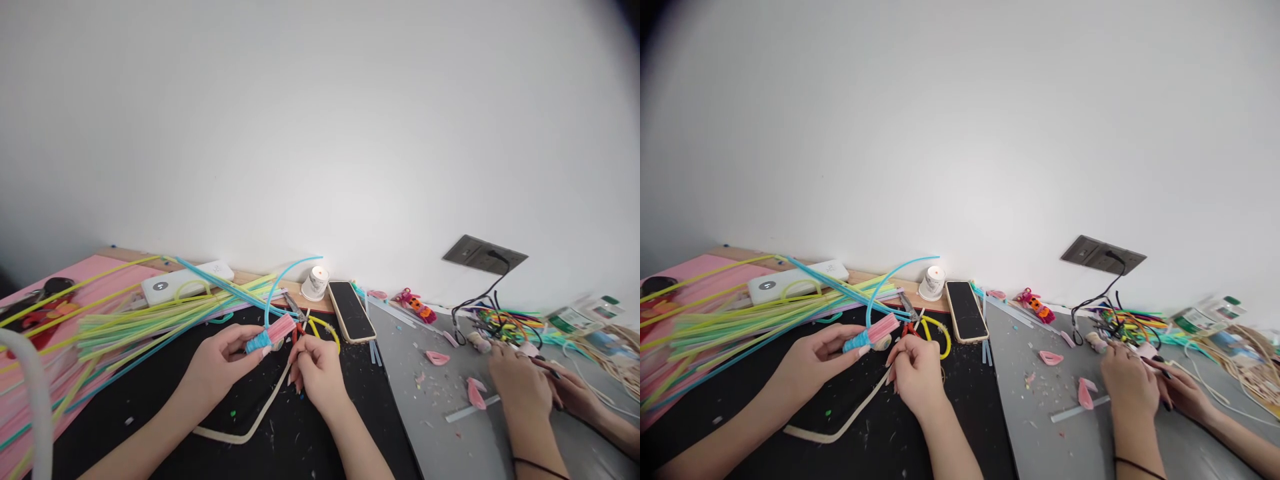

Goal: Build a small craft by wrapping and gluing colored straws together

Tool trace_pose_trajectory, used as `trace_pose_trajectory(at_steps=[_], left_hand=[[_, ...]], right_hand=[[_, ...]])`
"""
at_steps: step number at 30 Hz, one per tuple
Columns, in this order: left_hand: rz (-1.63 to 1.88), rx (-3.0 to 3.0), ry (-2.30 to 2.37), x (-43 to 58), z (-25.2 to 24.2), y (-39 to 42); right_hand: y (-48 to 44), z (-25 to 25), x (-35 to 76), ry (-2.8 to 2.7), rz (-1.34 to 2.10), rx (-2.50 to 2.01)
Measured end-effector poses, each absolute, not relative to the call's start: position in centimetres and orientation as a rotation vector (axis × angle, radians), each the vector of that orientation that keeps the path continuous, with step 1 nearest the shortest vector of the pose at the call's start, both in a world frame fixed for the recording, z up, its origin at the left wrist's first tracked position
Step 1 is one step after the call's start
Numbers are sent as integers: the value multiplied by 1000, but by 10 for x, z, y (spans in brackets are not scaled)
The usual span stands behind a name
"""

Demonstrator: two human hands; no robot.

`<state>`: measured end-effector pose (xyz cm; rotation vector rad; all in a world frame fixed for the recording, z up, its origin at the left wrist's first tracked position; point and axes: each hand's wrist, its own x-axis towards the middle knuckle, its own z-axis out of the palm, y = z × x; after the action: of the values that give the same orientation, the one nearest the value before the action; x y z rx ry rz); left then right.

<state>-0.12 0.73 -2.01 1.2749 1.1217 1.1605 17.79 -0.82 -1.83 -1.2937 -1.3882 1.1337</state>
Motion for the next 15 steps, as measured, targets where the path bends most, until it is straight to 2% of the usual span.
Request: trace_pose_trajectory(at_steps=[15], left_hand=[[1143, 1340, 1098, -2, -27, 8]], right_hand=[[-11, -18, 174, -1513, 1057, -1386]])
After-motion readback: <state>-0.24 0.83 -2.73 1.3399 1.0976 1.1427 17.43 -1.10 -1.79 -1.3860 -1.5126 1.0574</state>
